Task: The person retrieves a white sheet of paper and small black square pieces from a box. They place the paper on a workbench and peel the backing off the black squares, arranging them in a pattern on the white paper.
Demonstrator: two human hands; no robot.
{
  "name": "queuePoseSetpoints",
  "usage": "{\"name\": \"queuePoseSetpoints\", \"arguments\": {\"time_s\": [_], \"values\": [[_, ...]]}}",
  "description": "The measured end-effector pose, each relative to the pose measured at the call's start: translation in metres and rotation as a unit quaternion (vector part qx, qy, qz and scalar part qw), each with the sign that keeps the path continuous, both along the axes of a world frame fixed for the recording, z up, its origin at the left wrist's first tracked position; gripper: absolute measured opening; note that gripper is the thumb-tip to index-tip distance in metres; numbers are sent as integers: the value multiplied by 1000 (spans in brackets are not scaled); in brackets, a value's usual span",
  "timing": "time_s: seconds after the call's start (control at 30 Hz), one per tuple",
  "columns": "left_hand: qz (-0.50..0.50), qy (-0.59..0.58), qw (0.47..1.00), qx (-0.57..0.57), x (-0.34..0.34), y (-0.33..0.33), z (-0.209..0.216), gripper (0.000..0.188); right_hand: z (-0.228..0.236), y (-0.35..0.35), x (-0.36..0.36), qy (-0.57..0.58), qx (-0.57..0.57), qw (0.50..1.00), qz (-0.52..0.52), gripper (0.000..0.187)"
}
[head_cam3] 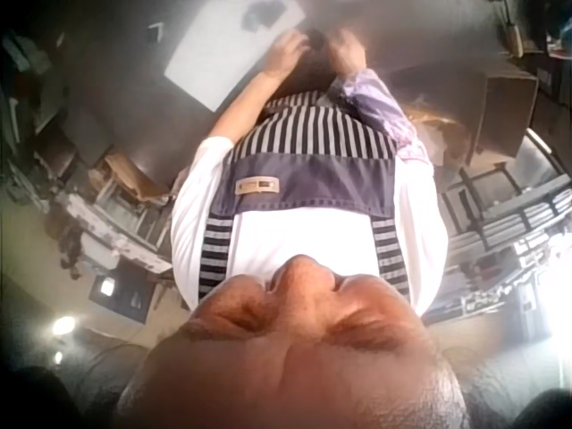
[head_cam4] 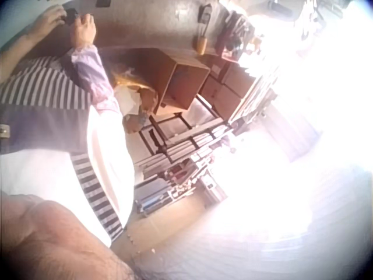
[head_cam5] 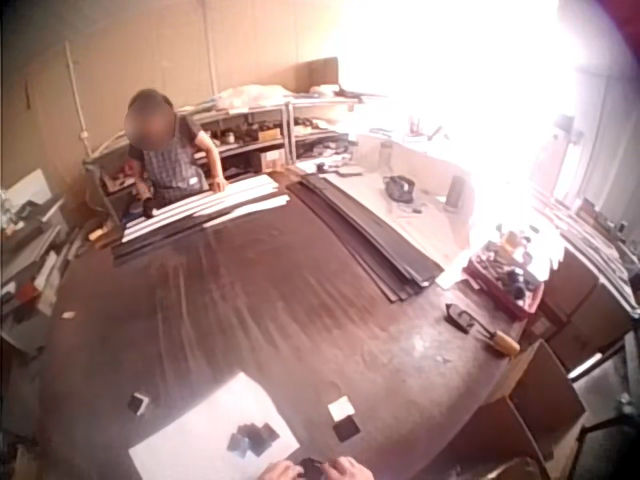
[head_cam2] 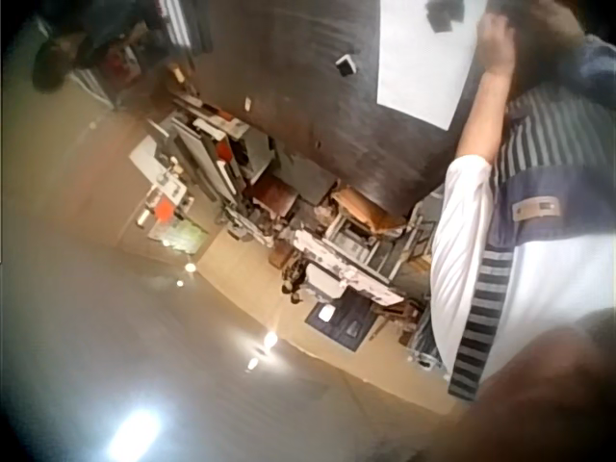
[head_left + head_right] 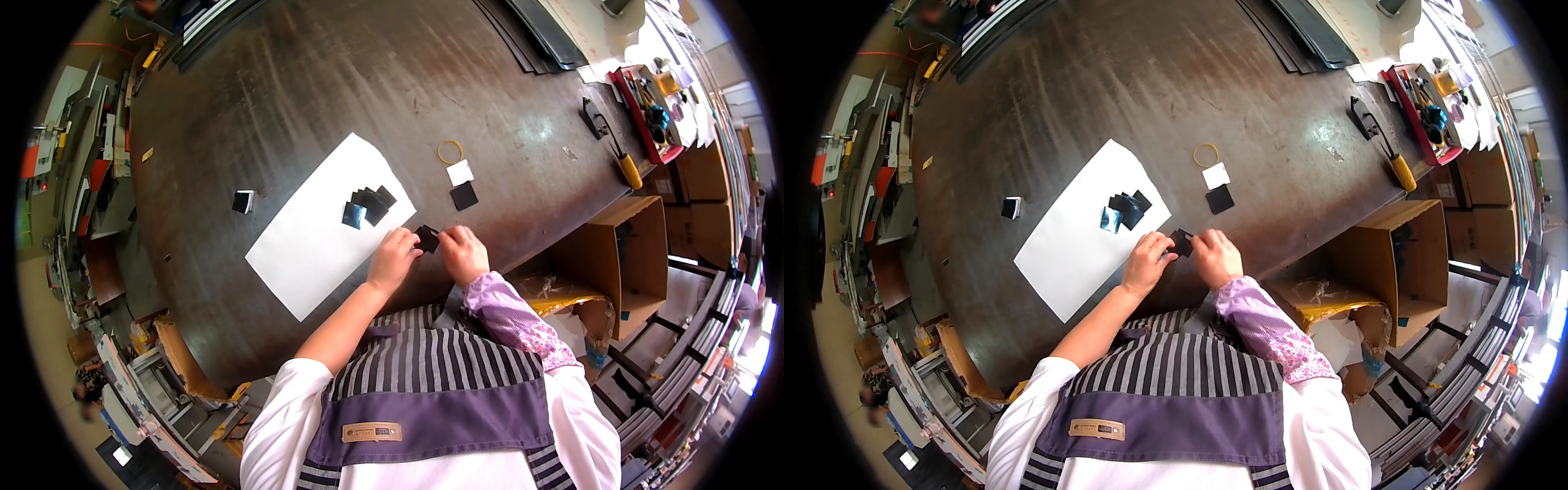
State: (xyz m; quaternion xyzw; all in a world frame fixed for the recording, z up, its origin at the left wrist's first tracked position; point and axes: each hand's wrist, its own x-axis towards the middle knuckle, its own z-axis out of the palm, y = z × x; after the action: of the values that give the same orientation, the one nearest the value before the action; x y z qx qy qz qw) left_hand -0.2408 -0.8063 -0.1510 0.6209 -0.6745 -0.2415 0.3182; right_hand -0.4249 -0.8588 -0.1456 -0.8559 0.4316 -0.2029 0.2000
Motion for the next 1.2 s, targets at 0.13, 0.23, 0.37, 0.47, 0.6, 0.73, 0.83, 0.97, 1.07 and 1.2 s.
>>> {"name": "queuePoseSetpoints", "arguments": {"time_s": [0.13,0.23,0.37,0.47,0.6,0.73,0.83,0.97,1.07,1.2], "values": [[25,24,999,25,-4,2,-9,21,6,14,2,-65,28,993,97,17],[33,42,998,27,-5,2,-9,23,-1,13,6,-38,11,999,-22,13],[32,53,998,25,-4,1,-9,23,3,19,7,-84,38,996,9,11],[35,55,998,20,-5,3,-11,25,-5,23,6,-67,46,997,-3,14],[47,71,996,13,-6,2,-6,29,1,21,7,-77,47,993,-73,14],[50,65,996,28,-6,2,-10,30,9,29,6,-61,89,993,47,14],[51,73,996,30,-7,3,-9,31,5,27,7,-44,60,997,-35,14],[38,57,998,18,-5,3,-10,30,6,28,8,-36,63,997,-36,13],[34,46,998,17,-5,2,-9,30,5,33,6,-38,83,996,18,12],[42,62,997,22,-8,0,-2,29,11,27,10,-37,59,994,-86,9]]}}
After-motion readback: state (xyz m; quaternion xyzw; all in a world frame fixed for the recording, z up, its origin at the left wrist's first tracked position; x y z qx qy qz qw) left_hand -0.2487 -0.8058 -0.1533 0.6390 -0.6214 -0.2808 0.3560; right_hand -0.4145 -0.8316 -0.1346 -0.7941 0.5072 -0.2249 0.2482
